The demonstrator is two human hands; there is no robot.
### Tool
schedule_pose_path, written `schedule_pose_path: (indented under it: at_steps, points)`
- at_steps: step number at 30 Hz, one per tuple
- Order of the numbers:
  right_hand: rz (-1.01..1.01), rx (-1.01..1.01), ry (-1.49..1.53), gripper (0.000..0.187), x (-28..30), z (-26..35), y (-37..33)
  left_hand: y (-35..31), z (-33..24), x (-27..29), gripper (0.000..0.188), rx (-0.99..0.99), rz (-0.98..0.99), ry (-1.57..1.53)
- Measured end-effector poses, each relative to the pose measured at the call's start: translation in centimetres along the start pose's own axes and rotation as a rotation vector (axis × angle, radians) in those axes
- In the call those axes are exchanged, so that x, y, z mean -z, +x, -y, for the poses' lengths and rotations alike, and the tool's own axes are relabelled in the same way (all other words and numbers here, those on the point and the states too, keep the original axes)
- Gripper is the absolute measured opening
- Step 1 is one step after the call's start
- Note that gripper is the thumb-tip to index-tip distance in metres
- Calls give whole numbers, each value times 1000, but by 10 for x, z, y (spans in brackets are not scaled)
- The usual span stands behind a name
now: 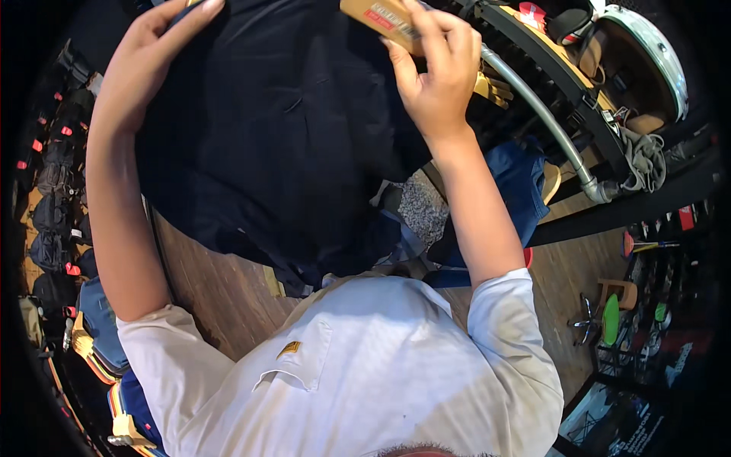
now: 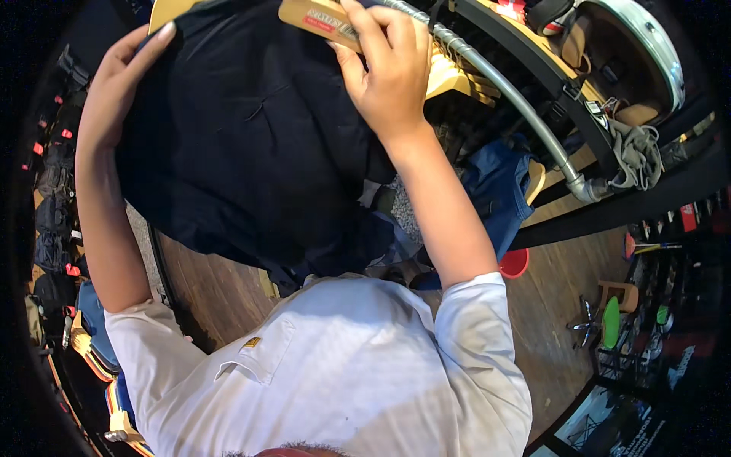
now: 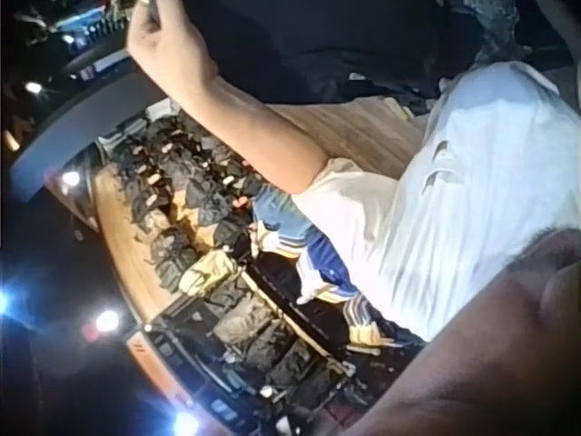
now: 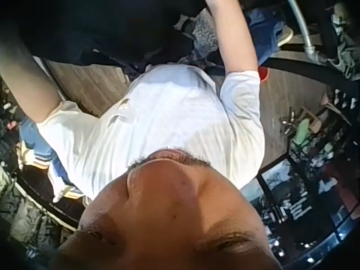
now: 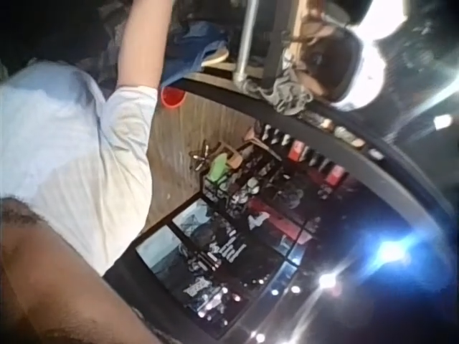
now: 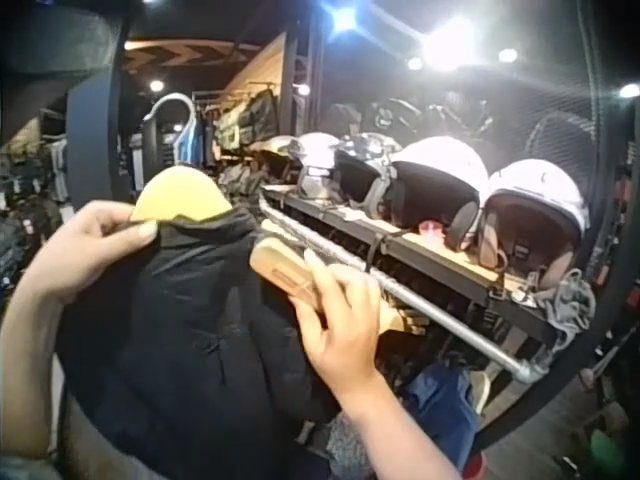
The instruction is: Brushing and cleaning garments with a hand brush before hanging them on a garment rack.
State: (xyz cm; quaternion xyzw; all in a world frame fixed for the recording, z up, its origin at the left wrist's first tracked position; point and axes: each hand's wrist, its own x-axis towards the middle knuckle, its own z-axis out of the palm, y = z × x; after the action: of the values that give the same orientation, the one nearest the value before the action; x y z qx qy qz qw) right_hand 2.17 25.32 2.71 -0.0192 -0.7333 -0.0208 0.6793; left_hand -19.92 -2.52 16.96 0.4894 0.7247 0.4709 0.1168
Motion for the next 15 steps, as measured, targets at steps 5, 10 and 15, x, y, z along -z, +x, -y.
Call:
schedule_pose_path:
  at_steps: [5,10,15]
  points:
    - [797,133,-294,46,-7,-14,-146,-7,-68,9,30,-423,-35,127]
    - [1626,-33,421,41,59,14,-227,-8,-68,28,32,-207,-210,32]
    - [308,89,299,48,30,54,-6,-7,-62,20,30,-178,-162,20]
